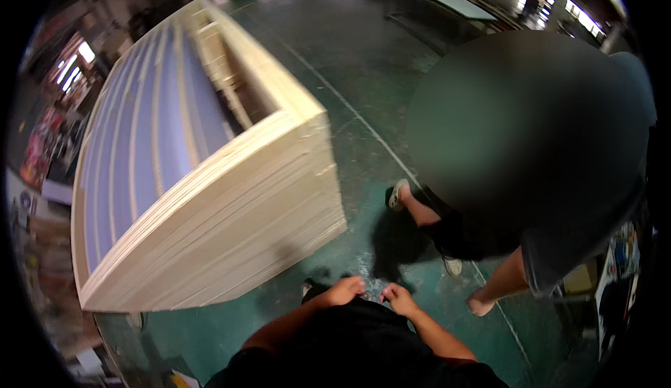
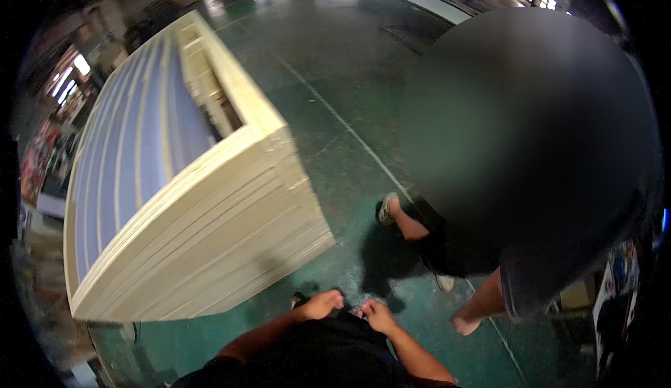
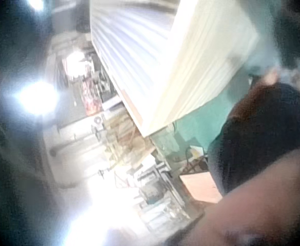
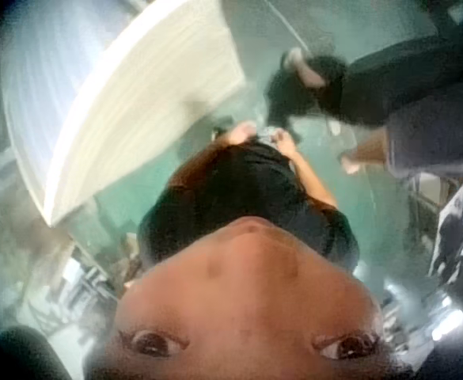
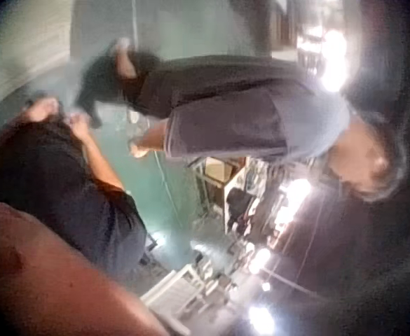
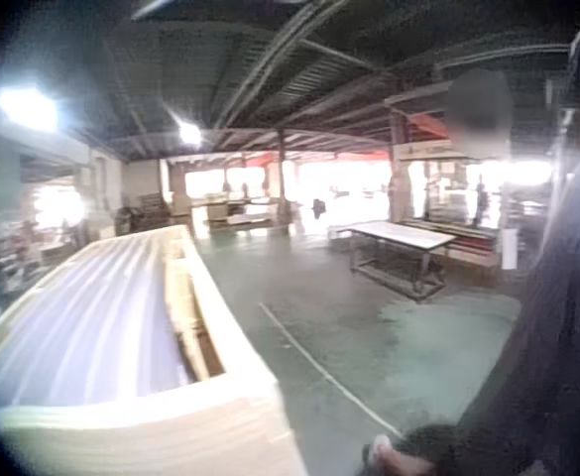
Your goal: The person uses a nail gun to fasten wooden slats to a large curved frame structure. They then lift and reposition the frame multiple times to align it with other components on the workshop floor.
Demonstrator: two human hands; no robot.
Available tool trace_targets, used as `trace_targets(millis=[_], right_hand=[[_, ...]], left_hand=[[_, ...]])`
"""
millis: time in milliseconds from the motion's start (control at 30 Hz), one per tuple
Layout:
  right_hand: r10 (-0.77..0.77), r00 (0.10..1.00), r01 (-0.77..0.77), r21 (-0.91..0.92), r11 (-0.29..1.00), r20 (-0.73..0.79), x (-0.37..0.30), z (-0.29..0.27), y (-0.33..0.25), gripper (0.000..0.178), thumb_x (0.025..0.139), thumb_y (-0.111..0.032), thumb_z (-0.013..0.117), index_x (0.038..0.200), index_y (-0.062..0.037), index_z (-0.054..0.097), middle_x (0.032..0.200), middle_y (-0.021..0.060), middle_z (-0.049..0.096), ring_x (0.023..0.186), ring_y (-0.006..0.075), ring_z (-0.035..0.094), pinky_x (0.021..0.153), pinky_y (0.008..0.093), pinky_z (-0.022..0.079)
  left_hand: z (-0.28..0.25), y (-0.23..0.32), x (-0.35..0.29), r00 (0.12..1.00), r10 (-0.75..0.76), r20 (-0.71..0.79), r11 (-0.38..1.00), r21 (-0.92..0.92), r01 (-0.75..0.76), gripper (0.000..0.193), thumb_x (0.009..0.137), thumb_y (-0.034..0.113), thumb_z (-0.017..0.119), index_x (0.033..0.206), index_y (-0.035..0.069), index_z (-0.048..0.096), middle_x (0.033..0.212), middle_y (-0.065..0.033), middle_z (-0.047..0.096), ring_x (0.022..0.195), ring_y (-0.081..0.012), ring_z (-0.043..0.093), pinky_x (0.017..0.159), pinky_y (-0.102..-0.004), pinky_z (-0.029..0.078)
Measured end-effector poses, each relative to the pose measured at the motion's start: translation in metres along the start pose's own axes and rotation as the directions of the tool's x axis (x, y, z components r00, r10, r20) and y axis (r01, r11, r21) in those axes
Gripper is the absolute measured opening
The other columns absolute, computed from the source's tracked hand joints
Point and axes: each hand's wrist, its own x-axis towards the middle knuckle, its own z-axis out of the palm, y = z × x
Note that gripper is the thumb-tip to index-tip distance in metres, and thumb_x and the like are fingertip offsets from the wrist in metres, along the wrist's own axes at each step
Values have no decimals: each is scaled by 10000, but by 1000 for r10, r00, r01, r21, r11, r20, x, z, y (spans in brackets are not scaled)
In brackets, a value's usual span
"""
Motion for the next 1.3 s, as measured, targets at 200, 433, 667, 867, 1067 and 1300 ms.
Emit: trace_targets(millis=[200,433,667,867,1067,1300], right_hand=[[189,982,-189,-48,981,8,-27,-84,-41,464,1064,-431,582,877,-40,749,739,65,701,713,165,631,733,354,520],[175,825,-83,190,978,-537,-53,-179,37,170,1039,-118,577,995,-45,724,827,27,646,778,138,589,731,310,496],[857,271,-156,858,489,-439,-117,-128,180,282,934,-1,565,1146,-81,733,926,70,713,825,196,672,766,370,548],[978,67,-447,871,207,-198,-136,-88,204,345,982,-388,658,969,-73,799,894,130,767,738,273,683,753,433,553],[902,421,-480,820,311,-96,-136,-113,273,385,1008,-185,633,1385,-110,641,1071,155,755,758,282,668,714,450,548],[876,-185,113,875,470,-446,-342,-426,437,234,908,-85,628,1139,-99,667,836,103,699,766,264,684,706,450,544]], left_hand=[[67,113,178,738,-222,638,774,576,-265,459,1074,388,539,890,-4,691,789,-193,673,750,-338,672,722,-456,508],[118,-27,340,609,109,786,885,202,-420,271,1018,267,624,988,9,702,968,-138,742,845,-264,697,797,-401,546],[250,-12,531,224,-367,903,818,428,-384,160,990,184,640,979,33,694,948,-52,709,876,-182,658,793,-343,520],[412,-7,677,356,-698,621,576,783,-235,370,1024,314,631,788,38,704,757,-39,677,729,-192,620,745,-342,509],[543,-38,728,456,-808,372,373,923,-94,498,1026,432,644,781,6,728,827,-131,759,724,-184,712,595,-347,516],[783,-24,717,375,-877,302,353,932,75,245,1048,319,610,1066,83,676,922,-101,721,767,-227,689,703,-401,532]])
